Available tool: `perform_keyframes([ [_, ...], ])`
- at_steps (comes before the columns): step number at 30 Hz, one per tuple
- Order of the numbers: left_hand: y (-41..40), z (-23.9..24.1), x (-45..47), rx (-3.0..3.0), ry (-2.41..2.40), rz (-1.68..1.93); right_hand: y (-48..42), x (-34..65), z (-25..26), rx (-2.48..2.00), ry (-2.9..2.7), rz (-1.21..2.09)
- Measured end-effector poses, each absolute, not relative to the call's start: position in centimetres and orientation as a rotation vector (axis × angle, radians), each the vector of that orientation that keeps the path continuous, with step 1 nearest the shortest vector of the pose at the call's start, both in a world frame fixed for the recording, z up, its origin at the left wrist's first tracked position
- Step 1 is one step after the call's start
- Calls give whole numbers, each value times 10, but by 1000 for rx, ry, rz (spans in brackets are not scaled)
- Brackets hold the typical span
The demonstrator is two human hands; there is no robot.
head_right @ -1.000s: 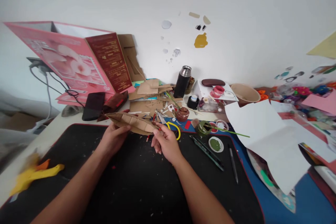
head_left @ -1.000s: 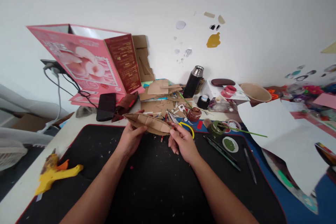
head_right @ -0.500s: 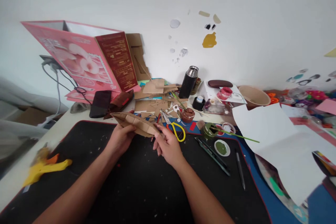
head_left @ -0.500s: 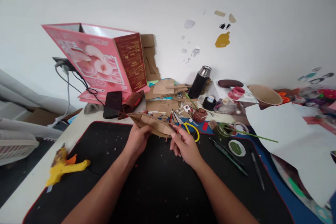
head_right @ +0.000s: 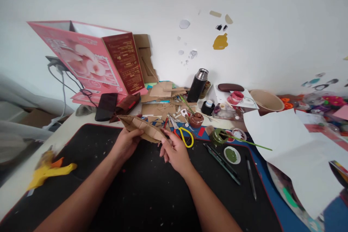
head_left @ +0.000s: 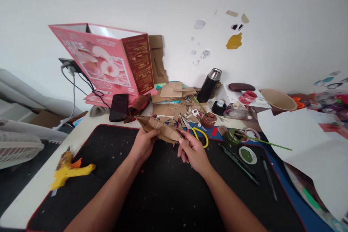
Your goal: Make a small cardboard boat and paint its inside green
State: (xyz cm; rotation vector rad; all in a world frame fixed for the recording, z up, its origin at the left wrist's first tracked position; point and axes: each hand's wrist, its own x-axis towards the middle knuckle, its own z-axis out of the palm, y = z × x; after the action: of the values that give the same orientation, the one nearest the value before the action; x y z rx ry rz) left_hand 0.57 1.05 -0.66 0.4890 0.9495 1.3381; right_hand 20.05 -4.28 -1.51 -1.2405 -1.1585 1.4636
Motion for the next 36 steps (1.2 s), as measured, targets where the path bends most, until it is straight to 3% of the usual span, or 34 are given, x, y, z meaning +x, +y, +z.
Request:
perform_keyframes([
  [10, 18, -6, -22, 679, 567, 1164, -38, 209, -18, -1159, -1013, 1510],
  [26, 28, -2, -34, 775, 712, 1301, -39, 203, -16, -1151, -1043, 1467],
  [32, 35, 5, -52, 625, 744, 1439, -77, 212, -10, -1221, -1156, 1499],
  [36, 32, 7, -52, 660, 733, 1341, -104, 237, -13, -1389, -1376, 1421],
])
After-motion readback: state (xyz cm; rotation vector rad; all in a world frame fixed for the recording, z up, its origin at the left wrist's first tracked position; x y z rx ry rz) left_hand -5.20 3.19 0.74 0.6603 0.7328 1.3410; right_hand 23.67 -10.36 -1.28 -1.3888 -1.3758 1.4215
